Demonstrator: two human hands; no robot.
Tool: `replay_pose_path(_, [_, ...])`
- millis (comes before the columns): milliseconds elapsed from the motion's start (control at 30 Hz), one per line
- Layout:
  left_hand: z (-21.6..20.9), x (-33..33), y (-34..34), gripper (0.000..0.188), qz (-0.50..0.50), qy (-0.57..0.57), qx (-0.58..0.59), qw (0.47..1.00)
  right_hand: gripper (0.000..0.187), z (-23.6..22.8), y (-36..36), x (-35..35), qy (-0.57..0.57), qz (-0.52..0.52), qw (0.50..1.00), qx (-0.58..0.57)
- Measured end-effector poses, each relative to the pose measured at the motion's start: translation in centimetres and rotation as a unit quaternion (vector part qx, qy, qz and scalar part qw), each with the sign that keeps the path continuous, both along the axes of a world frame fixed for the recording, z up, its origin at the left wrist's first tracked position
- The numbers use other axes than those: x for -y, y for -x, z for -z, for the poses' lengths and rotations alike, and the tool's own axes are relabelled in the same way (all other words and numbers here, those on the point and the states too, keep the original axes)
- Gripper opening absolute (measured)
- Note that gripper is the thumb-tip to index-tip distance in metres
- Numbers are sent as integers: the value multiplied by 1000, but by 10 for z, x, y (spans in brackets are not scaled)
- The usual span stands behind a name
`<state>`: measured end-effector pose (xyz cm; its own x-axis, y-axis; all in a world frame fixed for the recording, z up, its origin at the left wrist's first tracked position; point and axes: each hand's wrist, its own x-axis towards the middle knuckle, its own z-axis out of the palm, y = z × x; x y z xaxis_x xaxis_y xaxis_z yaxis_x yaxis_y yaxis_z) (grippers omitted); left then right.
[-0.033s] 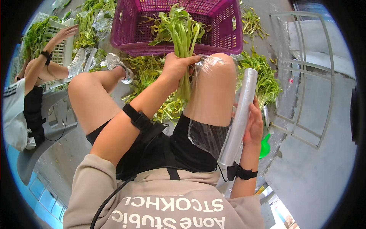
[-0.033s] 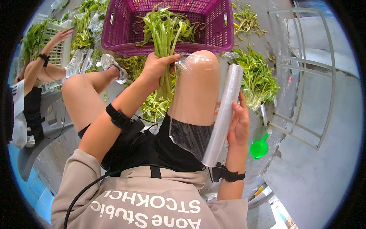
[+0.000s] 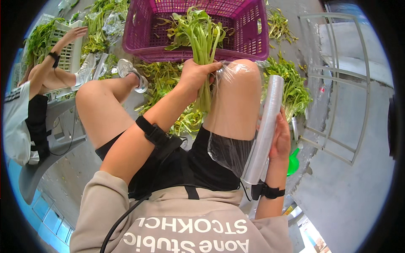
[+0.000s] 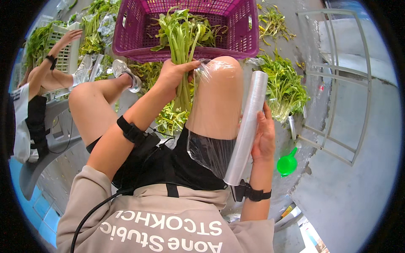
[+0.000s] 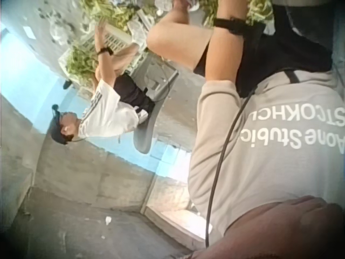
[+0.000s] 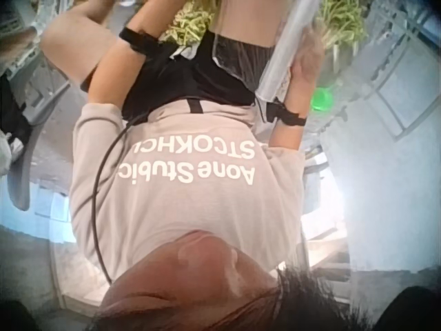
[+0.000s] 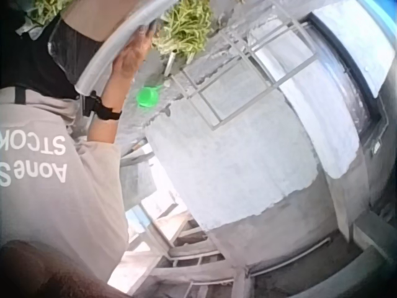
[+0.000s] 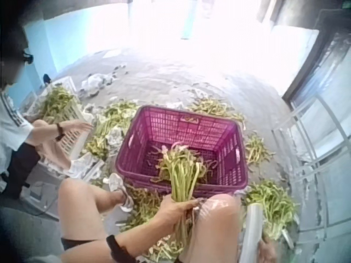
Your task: The person sorts through a pile of water spinach, gathers a bundle, and wraps it with plastic film using their leg for support before tearing the film.
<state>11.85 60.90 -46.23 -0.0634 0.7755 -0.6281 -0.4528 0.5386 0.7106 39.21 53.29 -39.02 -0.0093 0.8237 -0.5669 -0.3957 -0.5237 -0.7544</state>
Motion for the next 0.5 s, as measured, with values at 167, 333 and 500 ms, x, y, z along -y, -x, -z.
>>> replay_pose_path(167, [-6,7,11,23,48,16,17,999,73,3,14,-11,-44,-46,994,91])
replay_pose_path(333, [-12,36,26,29,89,23,41,995,72,4,18,-11,-34,-28,995,85])
replay_pose_path(500, [-14,66,22,33,190,15,3,982,60,-3,24,-12,-22,-24,995,90])
